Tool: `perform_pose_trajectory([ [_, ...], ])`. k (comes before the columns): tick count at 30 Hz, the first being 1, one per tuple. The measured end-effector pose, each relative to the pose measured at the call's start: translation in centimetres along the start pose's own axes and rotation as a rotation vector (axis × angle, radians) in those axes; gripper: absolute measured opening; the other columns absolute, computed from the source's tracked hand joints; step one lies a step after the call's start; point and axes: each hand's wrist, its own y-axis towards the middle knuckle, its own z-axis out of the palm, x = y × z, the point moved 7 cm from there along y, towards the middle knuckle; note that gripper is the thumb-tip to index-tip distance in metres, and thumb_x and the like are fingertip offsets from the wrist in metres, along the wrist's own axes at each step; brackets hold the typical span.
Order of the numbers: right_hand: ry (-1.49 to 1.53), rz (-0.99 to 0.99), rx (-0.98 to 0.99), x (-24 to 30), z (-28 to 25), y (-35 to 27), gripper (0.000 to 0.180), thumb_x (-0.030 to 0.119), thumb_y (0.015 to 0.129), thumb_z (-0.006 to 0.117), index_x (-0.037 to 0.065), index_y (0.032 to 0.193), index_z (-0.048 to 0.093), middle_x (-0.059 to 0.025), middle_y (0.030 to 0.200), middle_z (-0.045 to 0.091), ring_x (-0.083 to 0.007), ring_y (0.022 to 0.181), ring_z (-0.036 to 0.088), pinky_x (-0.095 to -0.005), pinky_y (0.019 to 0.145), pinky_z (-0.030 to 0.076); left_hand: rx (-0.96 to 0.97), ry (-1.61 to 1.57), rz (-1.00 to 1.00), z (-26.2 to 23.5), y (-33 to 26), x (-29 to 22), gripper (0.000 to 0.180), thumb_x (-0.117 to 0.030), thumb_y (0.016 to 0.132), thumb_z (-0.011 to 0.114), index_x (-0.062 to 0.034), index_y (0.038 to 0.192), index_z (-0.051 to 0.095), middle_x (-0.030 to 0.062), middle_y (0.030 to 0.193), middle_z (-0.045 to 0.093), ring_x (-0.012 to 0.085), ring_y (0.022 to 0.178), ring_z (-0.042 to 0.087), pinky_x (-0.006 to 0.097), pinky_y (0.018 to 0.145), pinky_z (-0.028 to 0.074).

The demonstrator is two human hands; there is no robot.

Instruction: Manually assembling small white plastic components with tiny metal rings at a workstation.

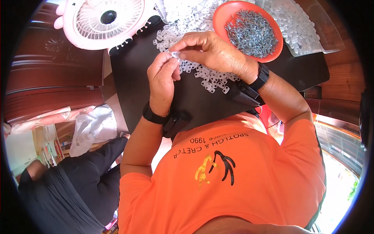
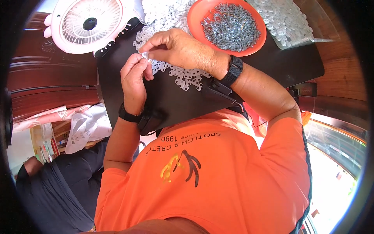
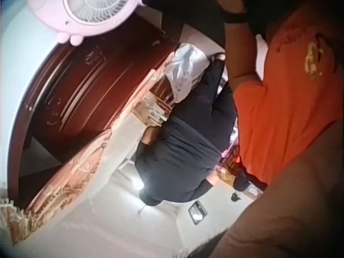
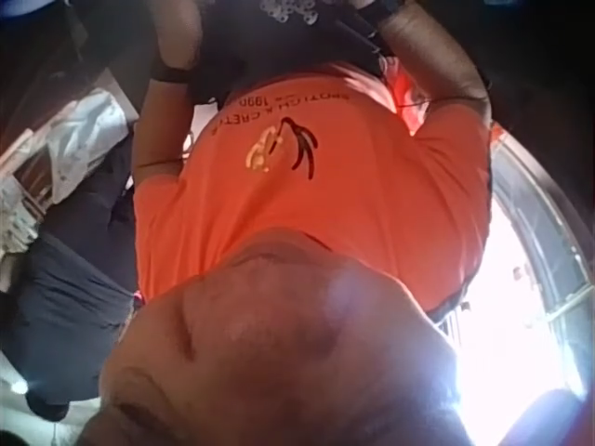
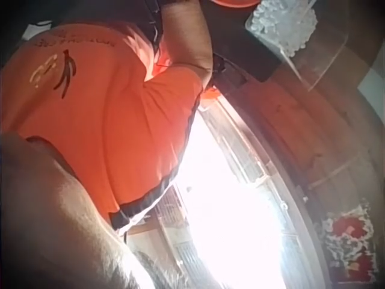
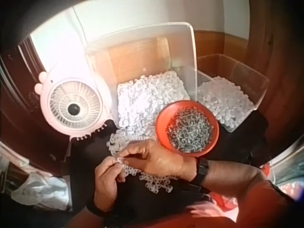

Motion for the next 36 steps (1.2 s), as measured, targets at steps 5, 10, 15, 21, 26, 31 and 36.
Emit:
perform_pose_trajectory([
  [5, -0.202, -0.016, -0.022, 1.0, 0.4, -0.3, 0.03, 0.004, 0.079, 0.069, 0.004, 0.109, 0.064, -0.0042, 0.094, 0.064, -0.0133, 0.086, 0.061, -0.0265, 0.076, 0.049, -0.03, -0.062, -0.072, -0.4, 0.2, 0.9, 0.017, -0.014, 0.09, 0.047, -0.0012, 0.086, 0.057, 0.0033, 0.068, 0.055, 0.011, 0.057, 0.05, 0.023, 0.055, 0.038],
  [10, -0.348, -0.129, -0.056, 1.6, 0.5, -0.4, 0.036, 0.003, 0.074, 0.071, 0.007, 0.109, 0.064, -0.0071, 0.092, 0.063, -0.0191, 0.08, 0.062, -0.0286, 0.068, 0.05, 0.008, -0.137, -0.153, -0.2, 0.2, 1.6, 0.02, -0.017, 0.09, 0.048, 0.0, 0.093, 0.059, 0.0069, 0.07, 0.06, 0.0138, 0.059, 0.055, 0.024, 0.057, 0.041],
  [15, -0.365, -0.138, -0.048, 2.0, 0.4, -0.5, 0.035, 0.004, 0.076, 0.07, 0.007, 0.11, 0.064, -0.0078, 0.091, 0.064, -0.0207, 0.079, 0.063, -0.0295, 0.068, 0.051, 0.022, -0.165, -0.145, 0.2, 0.4, 1.0, 0.022, -0.019, 0.091, 0.049, 0.0001, 0.093, 0.059, 0.0059, 0.07, 0.06, 0.0125, 0.058, 0.054, 0.024, 0.056, 0.041],
  [21, -0.468, -0.211, -0.107, 2.4, 0.6, -0.6, 0.035, 0.006, 0.076, 0.069, 0.005, 0.11, 0.063, -0.01, 0.092, 0.064, -0.0248, 0.081, 0.064, -0.032, 0.069, 0.052, -0.026, -0.04, -0.086, 0.2, 0.2, 0.8, 0.024, -0.021, 0.093, 0.048, 0.0004, 0.092, 0.059, 0.0067, 0.072, 0.062, 0.0118, 0.059, 0.055, 0.023, 0.057, 0.041],
  [26, -0.606, -0.267, -0.121, 3.6, 0.9, -1.0, 0.034, 0.01, 0.076, 0.068, 0.003, 0.109, 0.063, -0.0123, 0.091, 0.066, -0.0293, 0.081, 0.065, -0.0359, 0.07, 0.053, -0.031, -0.03, -0.069, 0.4, 0.1, 0.8, 0.026, -0.021, 0.094, 0.047, 0.0016, 0.092, 0.058, 0.0094, 0.076, 0.064, 0.0121, 0.059, 0.055, 0.024, 0.057, 0.041],
  [31, -0.563, -0.257, -0.067, 3.5, 1.2, -0.9, 0.033, 0.015, 0.08, 0.066, 0.003, 0.11, 0.062, -0.0144, 0.091, 0.067, -0.0312, 0.081, 0.065, -0.0372, 0.071, 0.053, -0.039, -0.116, -0.052, 0.1, 0.1, 0.9, 0.028, -0.021, 0.095, 0.042, 0.0023, 0.092, 0.057, 0.0129, 0.077, 0.066, 0.0135, 0.061, 0.055, 0.025, 0.06, 0.042],
  [36, -0.561, -0.247, -0.071, 3.5, 1.2, -1.0, 0.031, 0.016, 0.081, 0.065, 0.003, 0.109, 0.062, -0.0142, 0.088, 0.067, -0.0313, 0.08, 0.065, -0.0371, 0.07, 0.052, -0.039, -0.133, -0.035, 0.3, 0.0, 0.7, 0.028, -0.021, 0.095, 0.044, 0.0025, 0.09, 0.059, 0.0097, 0.074, 0.063, 0.0124, 0.06, 0.055, 0.024, 0.058, 0.042],
])
